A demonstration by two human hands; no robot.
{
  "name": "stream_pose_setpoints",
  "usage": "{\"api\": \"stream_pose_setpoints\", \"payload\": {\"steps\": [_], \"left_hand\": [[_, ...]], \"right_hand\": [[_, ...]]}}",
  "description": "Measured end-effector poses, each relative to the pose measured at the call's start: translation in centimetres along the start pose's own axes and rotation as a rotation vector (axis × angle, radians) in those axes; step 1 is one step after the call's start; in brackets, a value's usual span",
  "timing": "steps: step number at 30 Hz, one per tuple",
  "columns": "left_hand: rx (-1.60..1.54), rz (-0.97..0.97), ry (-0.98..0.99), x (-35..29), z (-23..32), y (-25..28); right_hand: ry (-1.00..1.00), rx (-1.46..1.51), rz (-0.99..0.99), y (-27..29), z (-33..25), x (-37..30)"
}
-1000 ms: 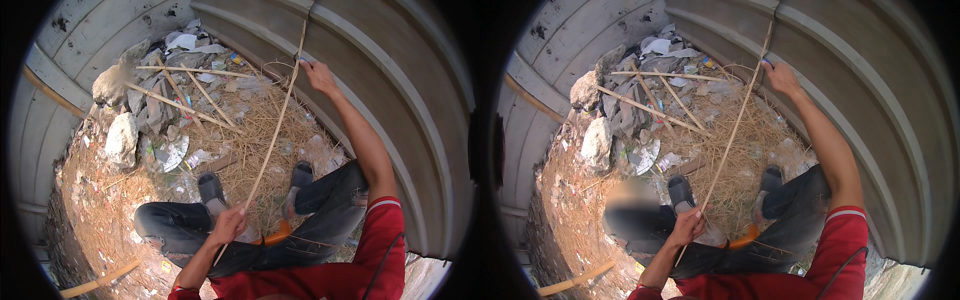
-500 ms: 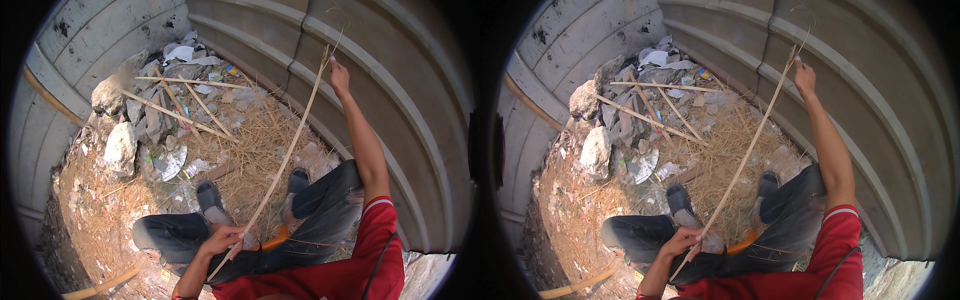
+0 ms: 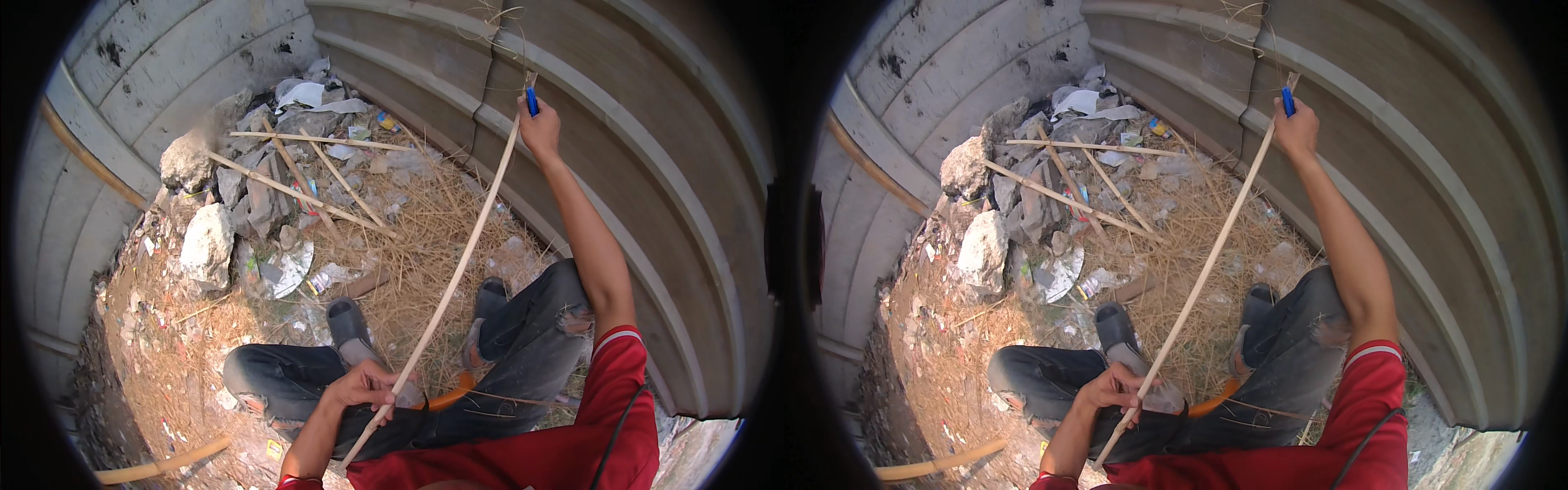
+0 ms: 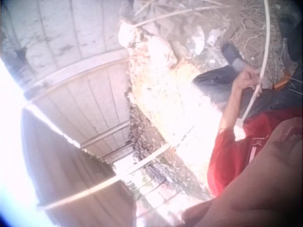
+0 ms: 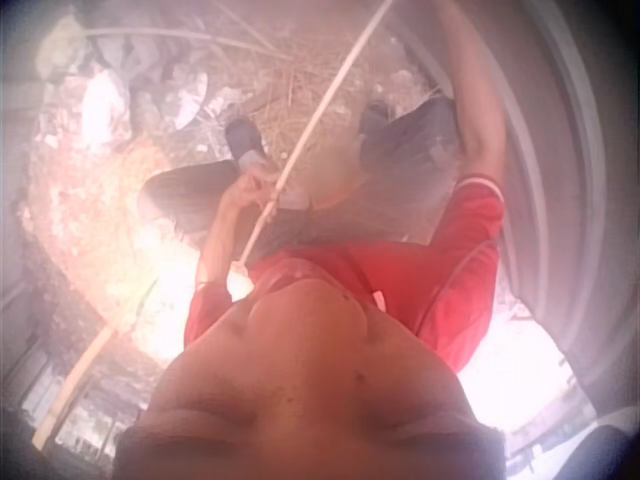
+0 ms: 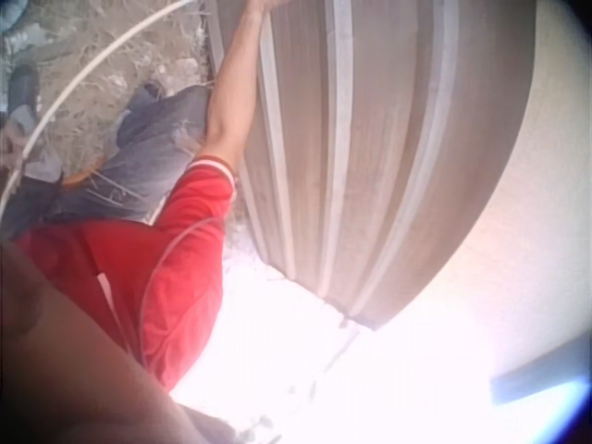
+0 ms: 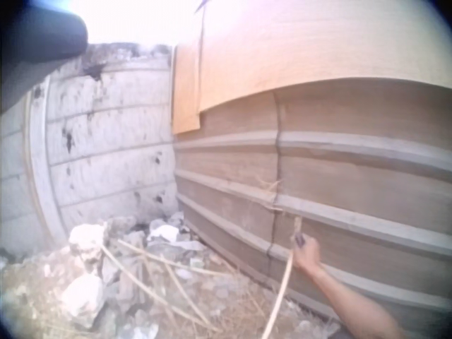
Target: The person sits cross-legged on a straw-covered floor and uses a blue utility knife to shave the surface of a long bamboo stick. They repeatedly scrape the stick to remove the outer layer, creating thin shavings that fall onto the ground. The person holds the stick with their left hand and manipulates the knife with their right hand.
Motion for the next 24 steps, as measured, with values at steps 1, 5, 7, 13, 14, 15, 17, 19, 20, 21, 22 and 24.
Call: {"api": "stream_pose_setpoints", "payload": {"steps": [1, 5, 7, 13, 14, 15, 17, 19, 20, 21, 22, 24], "left_hand": [[0.005, -0.027, 0.024, 0.1, -0.1, -0.2], [0.159, -0.055, -0.057, 1.4, 1.2, -1.0], [0.131, 0.006, -0.120, 2.7, 2.3, 0.3], [0.093, 0.423, -0.450, 2.4, 10.7, 2.5], [0.074, 0.492, -0.480, 2.4, 11.5, 3.1], [0.054, 0.560, -0.508, 2.3, 12.2, 3.7], [-0.052, 0.644, -0.527, 2.2, 11.6, 5.1], [-0.074, 0.626, -0.497, 2.4, 10.8, 5.4], [-0.093, 0.630, -0.483, 2.3, 10.0, 5.5], [-0.064, 0.641, -0.488, 2.5, 9.4, 5.5], [-0.051, 0.637, -0.483, 2.9, 8.8, 5.4], [-0.021, 0.636, -0.473, 3.6, 7.9, 5.3]], "right_hand": [[0.043, -0.054, 0.021, 0.8, -0.2, 0.3], [0.123, 0.207, -0.101, -0.1, -4.8, -0.6], [0.162, 0.274, -0.272, -2.4, -8.0, -2.6], [0.159, 0.534, -0.918, -9.3, -20.2, -15.9], [0.259, 0.590, -0.963, -9.1, -22.8, -17.9], [0.358, 0.646, -1.006, -8.8, -24.9, -19.6], [0.419, 0.668, -0.993, -8.8, -26.6, -21.3], [0.451, 0.671, -0.895, -8.2, -27.3, -20.3], [0.424, 0.617, -0.726, -7.9, -27.0, -17.8], [0.398, 0.552, -0.555, -7.2, -26.2, -14.7], [0.305, 0.554, -0.407, -6.1, -24.5, -11.2], [0.177, 0.487, -0.253, -3.8, -20.9, -5.9]]}}
Point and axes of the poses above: each hand's wrist, its own x-axis towards the middle knuckle, its own y-axis out of the back of the hand, z = x × y, the point moved 10 cm from there along x, towards the middle knuckle, and after that the axes turned 8 degrees about y, right-handed, at the moved point
